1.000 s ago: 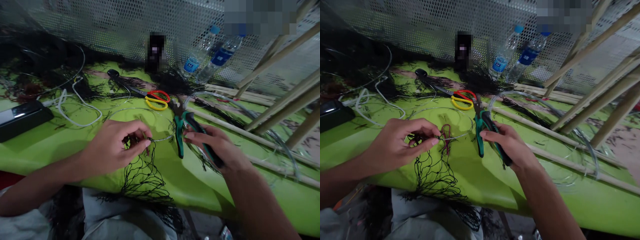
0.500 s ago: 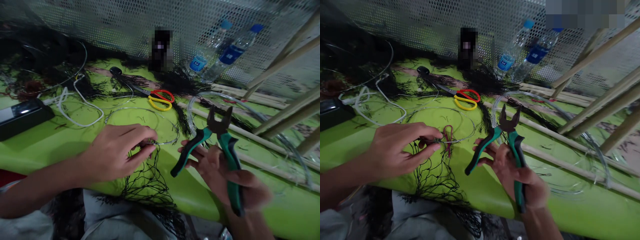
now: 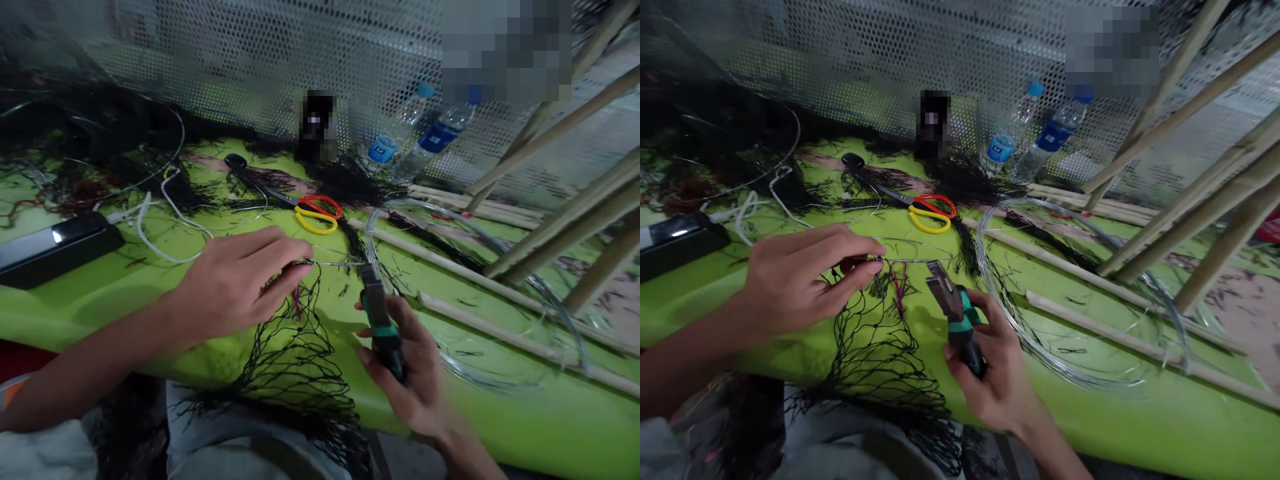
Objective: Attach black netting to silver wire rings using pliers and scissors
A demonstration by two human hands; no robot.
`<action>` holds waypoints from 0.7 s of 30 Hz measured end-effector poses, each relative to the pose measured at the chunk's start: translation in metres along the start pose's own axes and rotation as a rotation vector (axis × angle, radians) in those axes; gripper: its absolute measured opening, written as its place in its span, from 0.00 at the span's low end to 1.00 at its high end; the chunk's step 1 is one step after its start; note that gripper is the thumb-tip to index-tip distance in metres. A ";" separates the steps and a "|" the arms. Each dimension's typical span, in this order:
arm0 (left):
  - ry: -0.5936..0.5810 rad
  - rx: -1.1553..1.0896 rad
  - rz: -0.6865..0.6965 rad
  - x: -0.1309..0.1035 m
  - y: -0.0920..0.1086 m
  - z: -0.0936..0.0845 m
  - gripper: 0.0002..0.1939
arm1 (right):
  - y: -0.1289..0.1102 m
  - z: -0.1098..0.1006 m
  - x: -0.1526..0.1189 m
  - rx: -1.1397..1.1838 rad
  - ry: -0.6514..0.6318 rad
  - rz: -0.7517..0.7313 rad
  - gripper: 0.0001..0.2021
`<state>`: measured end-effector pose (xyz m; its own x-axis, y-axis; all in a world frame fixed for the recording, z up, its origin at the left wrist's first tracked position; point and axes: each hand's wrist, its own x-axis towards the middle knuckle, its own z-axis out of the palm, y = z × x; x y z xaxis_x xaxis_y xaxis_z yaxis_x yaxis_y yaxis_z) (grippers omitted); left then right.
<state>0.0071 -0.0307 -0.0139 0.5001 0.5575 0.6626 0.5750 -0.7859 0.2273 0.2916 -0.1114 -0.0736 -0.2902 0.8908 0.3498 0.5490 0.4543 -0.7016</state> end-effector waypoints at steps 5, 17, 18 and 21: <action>-0.002 -0.222 -0.208 0.019 0.002 -0.010 0.03 | -0.002 0.009 0.024 -0.152 0.000 -0.155 0.09; -0.165 -0.794 -0.575 0.036 -0.009 -0.024 0.05 | 0.019 0.042 0.040 -0.348 0.306 -0.163 0.04; -0.157 -0.824 -0.573 0.038 -0.012 -0.024 0.05 | 0.018 0.040 0.042 -0.333 0.299 -0.166 0.02; -0.093 -0.848 -0.532 0.040 -0.017 -0.024 0.03 | 0.011 0.030 0.048 -0.249 0.189 -0.123 0.07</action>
<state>0.0022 -0.0015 0.0260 0.3818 0.8818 0.2769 0.1057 -0.3393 0.9347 0.2609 -0.0643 -0.0833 -0.2282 0.8048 0.5479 0.7006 0.5265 -0.4817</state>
